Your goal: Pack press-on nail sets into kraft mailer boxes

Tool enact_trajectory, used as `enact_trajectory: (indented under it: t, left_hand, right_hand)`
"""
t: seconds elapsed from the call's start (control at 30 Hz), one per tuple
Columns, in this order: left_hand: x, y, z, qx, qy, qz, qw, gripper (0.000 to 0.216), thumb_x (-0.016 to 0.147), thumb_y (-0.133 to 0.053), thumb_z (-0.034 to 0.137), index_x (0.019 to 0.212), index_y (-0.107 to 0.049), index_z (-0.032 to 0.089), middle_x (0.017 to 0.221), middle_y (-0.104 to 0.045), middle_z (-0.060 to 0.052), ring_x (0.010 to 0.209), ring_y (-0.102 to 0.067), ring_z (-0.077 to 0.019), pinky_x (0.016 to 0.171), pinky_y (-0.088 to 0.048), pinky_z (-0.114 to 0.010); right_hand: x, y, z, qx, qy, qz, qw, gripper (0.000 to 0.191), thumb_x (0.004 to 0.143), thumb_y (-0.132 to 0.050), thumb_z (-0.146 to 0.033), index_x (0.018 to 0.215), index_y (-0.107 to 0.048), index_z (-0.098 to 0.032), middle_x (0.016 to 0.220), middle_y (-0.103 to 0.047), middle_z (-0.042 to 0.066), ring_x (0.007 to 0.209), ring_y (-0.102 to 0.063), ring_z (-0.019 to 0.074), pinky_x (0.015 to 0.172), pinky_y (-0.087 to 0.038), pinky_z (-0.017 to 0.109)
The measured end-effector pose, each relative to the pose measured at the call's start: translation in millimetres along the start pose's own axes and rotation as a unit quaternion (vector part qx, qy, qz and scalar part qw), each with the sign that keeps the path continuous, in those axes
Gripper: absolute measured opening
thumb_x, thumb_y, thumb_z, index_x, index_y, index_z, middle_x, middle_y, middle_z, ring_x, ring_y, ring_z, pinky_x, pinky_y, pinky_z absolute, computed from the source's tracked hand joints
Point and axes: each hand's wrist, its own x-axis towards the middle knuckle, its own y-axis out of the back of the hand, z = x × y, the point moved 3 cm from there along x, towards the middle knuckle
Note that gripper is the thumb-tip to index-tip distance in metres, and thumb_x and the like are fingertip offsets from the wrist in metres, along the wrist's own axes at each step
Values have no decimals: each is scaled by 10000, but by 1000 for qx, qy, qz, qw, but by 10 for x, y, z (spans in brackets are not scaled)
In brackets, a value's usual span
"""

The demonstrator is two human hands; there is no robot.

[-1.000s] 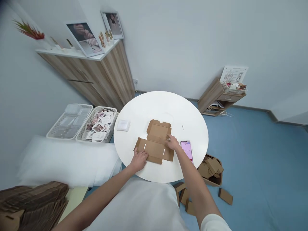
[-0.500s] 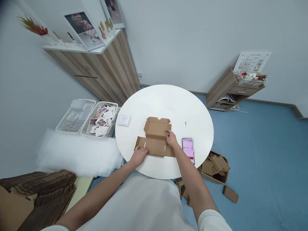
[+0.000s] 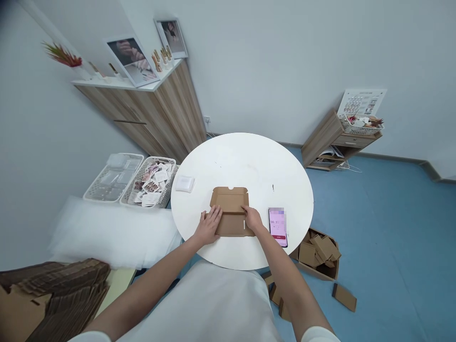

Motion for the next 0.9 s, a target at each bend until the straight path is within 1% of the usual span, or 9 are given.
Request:
enact_trajectory:
  t: [0.23,0.37,0.43,0.5,0.63,0.7,0.77,0.83,0.9]
  left_hand:
    - [119,-23,-50,-2,1,-52,999,967,556,-629,391,1362,-164,128,1422,-185,-144,1311,-14,-318,1013,-28,-518]
    - [105,-26,-59,-4,-1,-47,999,958,557,-629,392,1358,-181,119,1412,-212,-149,1311,-18,-322,1013,-34,-525]
    - [101,-29,-55,-6,0,-45,999,953,556,-631,388,1358,-187,127,1411,-217,-147,1311,-21,-324,1014,-34,-526]
    - [101,-30,-45,-9,3,-43,999,953,551,-641,383,1357,-196,137,1410,-222,-145,1311,-28,-325,1015,-30,-525]
    - [54,-12,-44,-31,24,-24,999,1021,495,-694,402,1354,-201,156,1413,-213,-144,1311,-3,-333,1019,-33,-516]
    - [-41,-15,-98,-59,70,10,996,1064,476,-711,424,1358,-171,172,1428,-157,-146,1309,17,-340,1015,-54,-520]
    - [-202,-60,-212,-105,159,50,980,1091,488,-708,443,1364,-115,177,1435,-99,-159,1306,-7,-353,1001,-113,-529]
    - [-398,-167,-352,-179,255,69,948,1088,530,-689,435,1365,-51,154,1419,-123,-193,1289,-133,-358,970,-224,-505]
    - [-550,-308,-450,-281,284,54,915,1027,597,-656,364,1360,-18,107,1357,-262,-217,1184,-373,-304,914,-344,-411]
  right_hand:
    - [-51,-2,-81,-126,21,0,992,498,792,-327,-121,1276,-383,-223,1226,-499,80,1097,-464,226,861,-378,342]
    - [-193,30,-228,-219,54,120,967,673,764,-477,-287,1358,-180,-178,1432,-139,136,1290,-156,313,981,-229,456]
    - [-262,-71,-304,-249,134,81,956,852,695,-571,-399,1370,-103,-175,1447,-60,129,1312,-68,303,1019,-162,446]
    - [-310,-226,-328,-274,194,0,942,1019,586,-653,-480,1372,-84,-168,1443,-86,135,1315,-57,295,1036,-128,429]
    - [-298,-434,-255,-310,162,-46,936,1140,500,-719,-444,1374,-51,-145,1431,-131,155,1315,-64,297,1038,-82,446]
    - [-272,-468,-226,-312,145,-44,938,1132,514,-717,-411,1375,-28,-157,1431,-136,144,1314,-72,289,1035,-84,447]
    - [-257,-472,-215,-306,143,-44,940,1130,521,-712,-400,1375,-9,-169,1432,-137,134,1314,-77,280,1034,-89,441]
    - [-256,-467,-213,-301,146,-45,941,1129,523,-711,-393,1375,-2,-177,1435,-128,127,1316,-71,273,1035,-93,432]
    - [-264,-470,-208,-297,146,-47,943,1125,526,-710,-390,1375,-2,-184,1439,-112,122,1317,-60,273,1035,-95,431]
